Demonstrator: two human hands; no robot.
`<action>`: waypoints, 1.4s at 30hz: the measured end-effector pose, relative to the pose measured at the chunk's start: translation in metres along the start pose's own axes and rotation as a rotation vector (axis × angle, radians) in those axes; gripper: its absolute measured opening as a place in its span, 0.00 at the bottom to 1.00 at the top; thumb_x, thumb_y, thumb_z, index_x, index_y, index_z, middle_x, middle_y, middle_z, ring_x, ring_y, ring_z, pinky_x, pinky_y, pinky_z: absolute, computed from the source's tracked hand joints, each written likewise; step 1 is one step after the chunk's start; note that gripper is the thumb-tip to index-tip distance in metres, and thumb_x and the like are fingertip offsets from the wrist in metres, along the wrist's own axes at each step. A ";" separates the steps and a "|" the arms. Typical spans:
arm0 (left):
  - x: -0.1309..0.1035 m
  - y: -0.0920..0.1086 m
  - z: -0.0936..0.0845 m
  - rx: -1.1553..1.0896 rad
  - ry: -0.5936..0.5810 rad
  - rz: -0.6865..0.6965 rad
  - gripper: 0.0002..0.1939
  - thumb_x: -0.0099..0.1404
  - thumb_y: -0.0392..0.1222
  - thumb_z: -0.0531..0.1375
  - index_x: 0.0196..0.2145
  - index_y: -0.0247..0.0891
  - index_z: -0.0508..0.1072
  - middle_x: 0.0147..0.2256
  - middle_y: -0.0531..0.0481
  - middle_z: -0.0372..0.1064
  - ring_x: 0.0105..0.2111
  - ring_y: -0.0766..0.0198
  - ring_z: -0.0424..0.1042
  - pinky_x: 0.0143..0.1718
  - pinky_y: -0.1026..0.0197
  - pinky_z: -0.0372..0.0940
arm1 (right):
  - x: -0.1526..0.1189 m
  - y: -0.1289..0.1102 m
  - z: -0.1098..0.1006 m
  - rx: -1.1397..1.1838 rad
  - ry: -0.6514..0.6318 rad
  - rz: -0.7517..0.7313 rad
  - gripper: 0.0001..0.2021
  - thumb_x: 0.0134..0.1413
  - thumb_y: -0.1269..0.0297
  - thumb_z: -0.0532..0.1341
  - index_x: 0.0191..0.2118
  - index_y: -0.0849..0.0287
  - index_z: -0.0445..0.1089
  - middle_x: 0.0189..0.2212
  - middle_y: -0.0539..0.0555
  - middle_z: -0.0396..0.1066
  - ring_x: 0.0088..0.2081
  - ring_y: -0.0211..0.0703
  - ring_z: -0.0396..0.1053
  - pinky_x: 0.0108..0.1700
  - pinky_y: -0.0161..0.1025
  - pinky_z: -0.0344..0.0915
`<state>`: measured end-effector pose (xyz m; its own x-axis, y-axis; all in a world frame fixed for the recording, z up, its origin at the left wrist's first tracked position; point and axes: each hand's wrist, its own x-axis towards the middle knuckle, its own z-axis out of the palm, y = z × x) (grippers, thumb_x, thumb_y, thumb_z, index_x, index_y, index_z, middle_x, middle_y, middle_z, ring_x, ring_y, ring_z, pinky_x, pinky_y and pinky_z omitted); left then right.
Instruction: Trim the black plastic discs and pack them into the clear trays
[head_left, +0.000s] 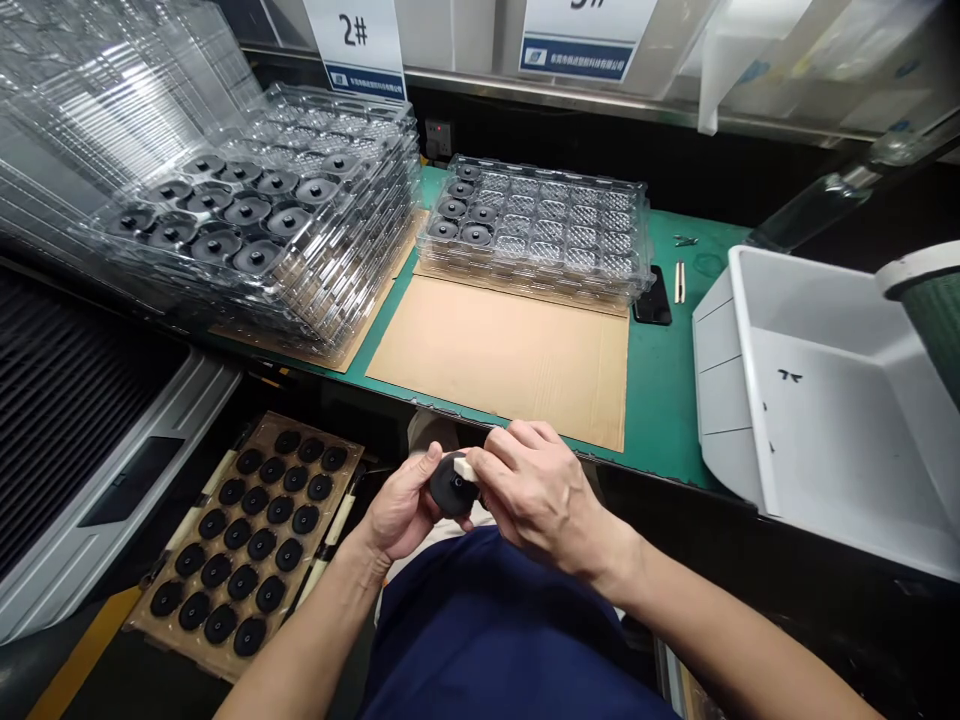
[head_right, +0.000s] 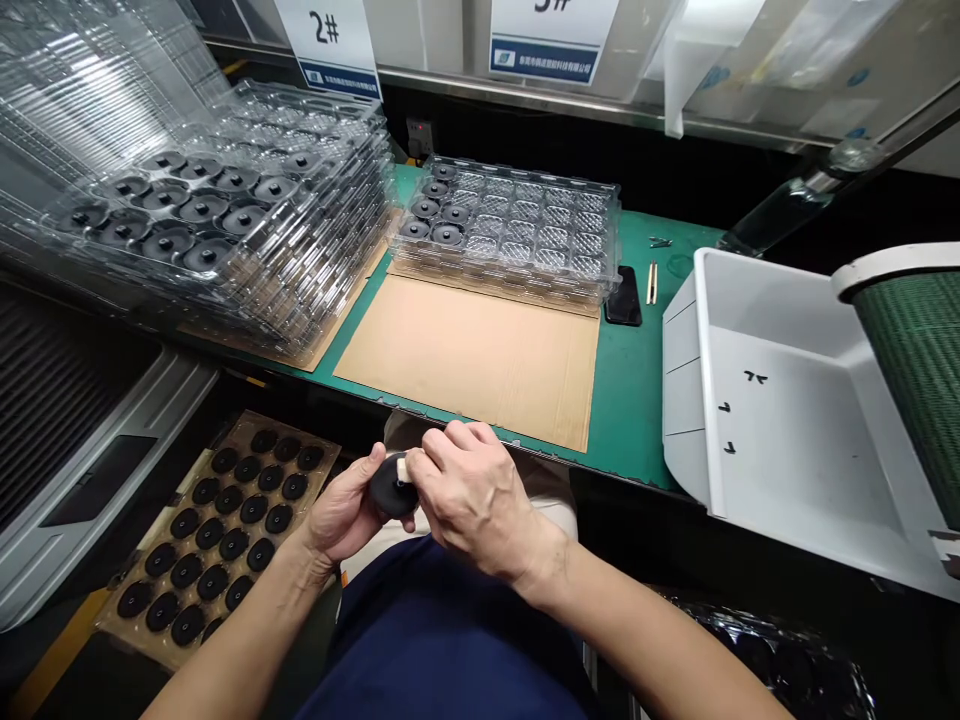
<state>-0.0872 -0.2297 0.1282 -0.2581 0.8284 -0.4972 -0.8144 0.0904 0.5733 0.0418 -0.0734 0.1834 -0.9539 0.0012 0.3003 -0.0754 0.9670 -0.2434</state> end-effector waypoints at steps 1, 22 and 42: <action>0.000 -0.001 -0.001 -0.014 0.006 -0.025 0.24 0.66 0.60 0.67 0.36 0.31 0.83 0.31 0.42 0.78 0.27 0.58 0.76 0.23 0.55 0.77 | 0.001 0.000 0.000 -0.011 -0.021 -0.017 0.08 0.70 0.69 0.55 0.39 0.60 0.71 0.34 0.55 0.65 0.36 0.49 0.57 0.40 0.48 0.54; -0.011 0.009 0.008 -0.062 0.109 0.416 0.27 0.59 0.47 0.76 0.56 0.46 0.81 0.52 0.44 0.81 0.50 0.55 0.80 0.58 0.56 0.71 | 0.001 -0.018 0.017 0.384 0.193 0.293 0.14 0.68 0.70 0.55 0.28 0.55 0.56 0.25 0.48 0.56 0.27 0.41 0.55 0.32 0.43 0.53; -0.007 -0.006 -0.016 -0.181 -0.049 0.012 0.21 0.64 0.55 0.71 0.46 0.35 0.83 0.39 0.43 0.81 0.37 0.58 0.80 0.40 0.59 0.77 | 0.018 -0.009 0.002 -0.017 -0.029 -0.140 0.05 0.70 0.69 0.57 0.42 0.59 0.70 0.37 0.56 0.69 0.38 0.50 0.62 0.40 0.47 0.57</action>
<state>-0.0887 -0.2445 0.1177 -0.2463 0.8550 -0.4564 -0.8929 -0.0171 0.4498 0.0246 -0.0825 0.1894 -0.9423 -0.1416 0.3033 -0.2041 0.9612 -0.1855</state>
